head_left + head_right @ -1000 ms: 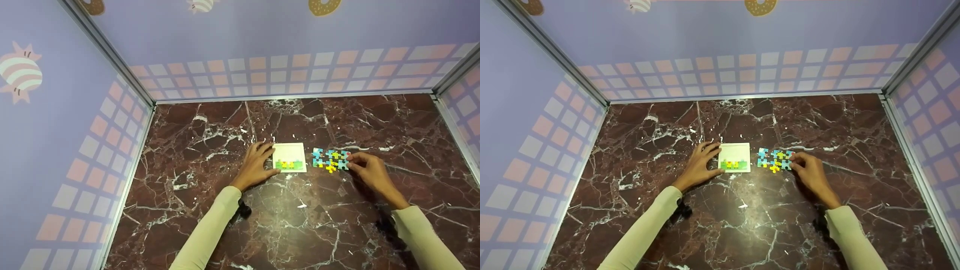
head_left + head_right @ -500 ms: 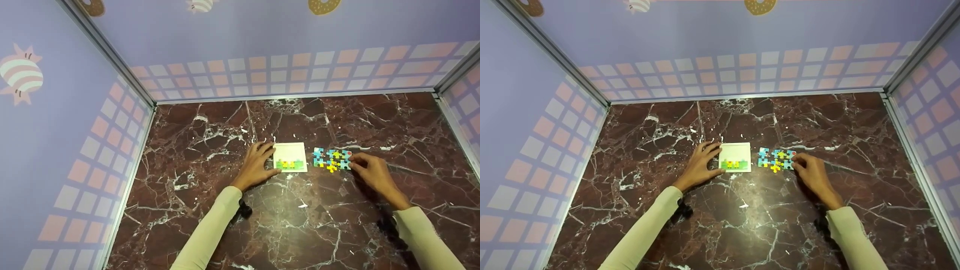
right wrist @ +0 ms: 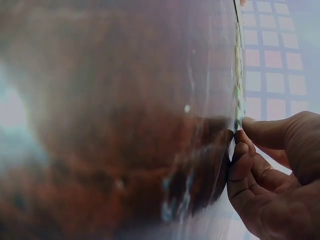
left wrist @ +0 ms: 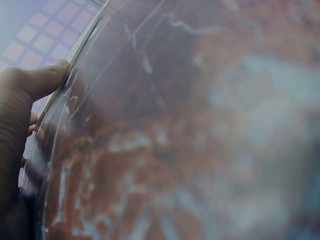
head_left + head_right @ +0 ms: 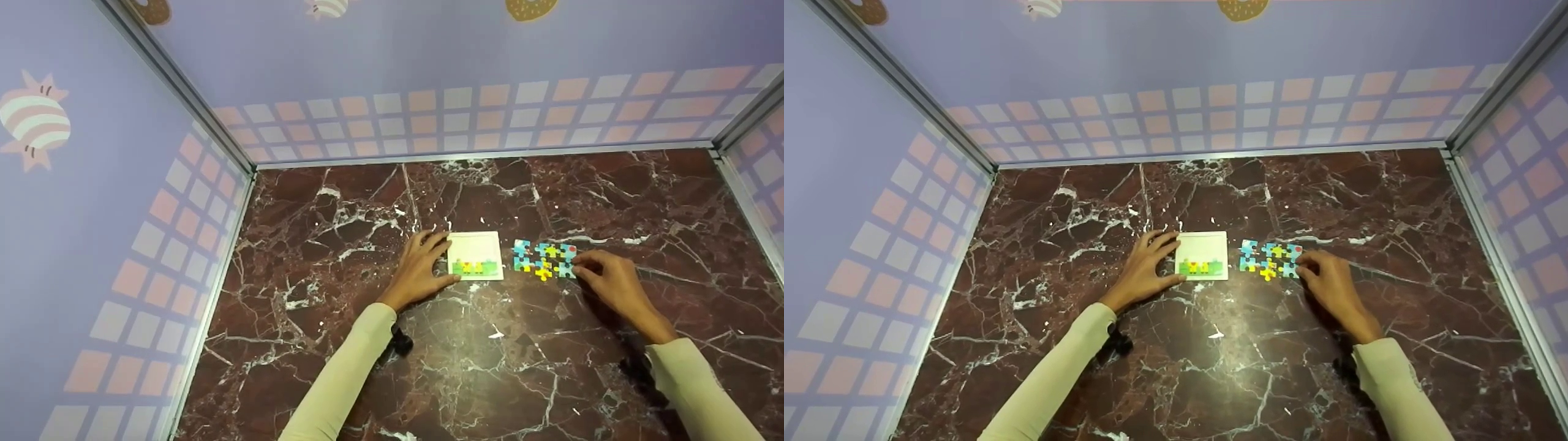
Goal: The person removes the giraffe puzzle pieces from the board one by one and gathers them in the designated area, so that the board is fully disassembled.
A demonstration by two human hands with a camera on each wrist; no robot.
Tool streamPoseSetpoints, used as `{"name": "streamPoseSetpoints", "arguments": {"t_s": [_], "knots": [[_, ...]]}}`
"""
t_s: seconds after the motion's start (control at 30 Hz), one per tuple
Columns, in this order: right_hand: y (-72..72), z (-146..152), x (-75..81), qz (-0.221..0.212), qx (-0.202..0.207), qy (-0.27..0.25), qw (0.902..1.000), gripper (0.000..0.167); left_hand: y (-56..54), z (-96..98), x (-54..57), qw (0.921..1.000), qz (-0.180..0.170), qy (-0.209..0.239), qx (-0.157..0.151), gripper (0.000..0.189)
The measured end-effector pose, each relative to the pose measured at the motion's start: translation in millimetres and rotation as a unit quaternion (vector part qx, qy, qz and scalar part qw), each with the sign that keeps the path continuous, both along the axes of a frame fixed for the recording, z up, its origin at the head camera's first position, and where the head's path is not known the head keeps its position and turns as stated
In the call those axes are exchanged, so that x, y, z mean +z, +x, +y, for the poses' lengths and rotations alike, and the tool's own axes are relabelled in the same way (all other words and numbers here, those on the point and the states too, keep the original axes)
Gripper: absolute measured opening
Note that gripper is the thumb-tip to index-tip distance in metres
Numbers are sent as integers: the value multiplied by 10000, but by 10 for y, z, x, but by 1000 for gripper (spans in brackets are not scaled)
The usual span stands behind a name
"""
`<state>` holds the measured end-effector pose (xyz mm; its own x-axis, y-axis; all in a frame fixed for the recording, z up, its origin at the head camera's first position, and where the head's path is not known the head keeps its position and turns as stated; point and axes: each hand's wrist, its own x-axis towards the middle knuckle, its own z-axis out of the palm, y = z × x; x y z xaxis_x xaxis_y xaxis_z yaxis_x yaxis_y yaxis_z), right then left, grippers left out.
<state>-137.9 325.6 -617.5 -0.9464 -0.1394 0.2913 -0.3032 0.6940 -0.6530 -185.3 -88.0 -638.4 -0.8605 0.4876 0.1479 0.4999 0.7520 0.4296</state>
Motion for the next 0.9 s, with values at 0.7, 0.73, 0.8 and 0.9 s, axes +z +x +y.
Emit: {"name": "streamPoseSetpoints", "arguments": {"t_s": [0.7, 0.73, 0.8, 0.9], "knots": [[-99, -434, 198, 33, 573, -323, 9978, 14, -3, -12, 20, 10000, -62, -63, -5, 83], [-110, -470, 198, 52, 602, -301, 9977, 14, -2, -12, 24, 10000, -69, -64, -11, 83], [-130, -540, 198, 51, 676, -307, 9972, 14, -2, -10, 30, 9999, -77, -73, -26, 83], [-158, -635, 193, 24, 805, -380, 9960, 15, -10, -6, 29, 10000, -37, -71, -59, 82]]}}
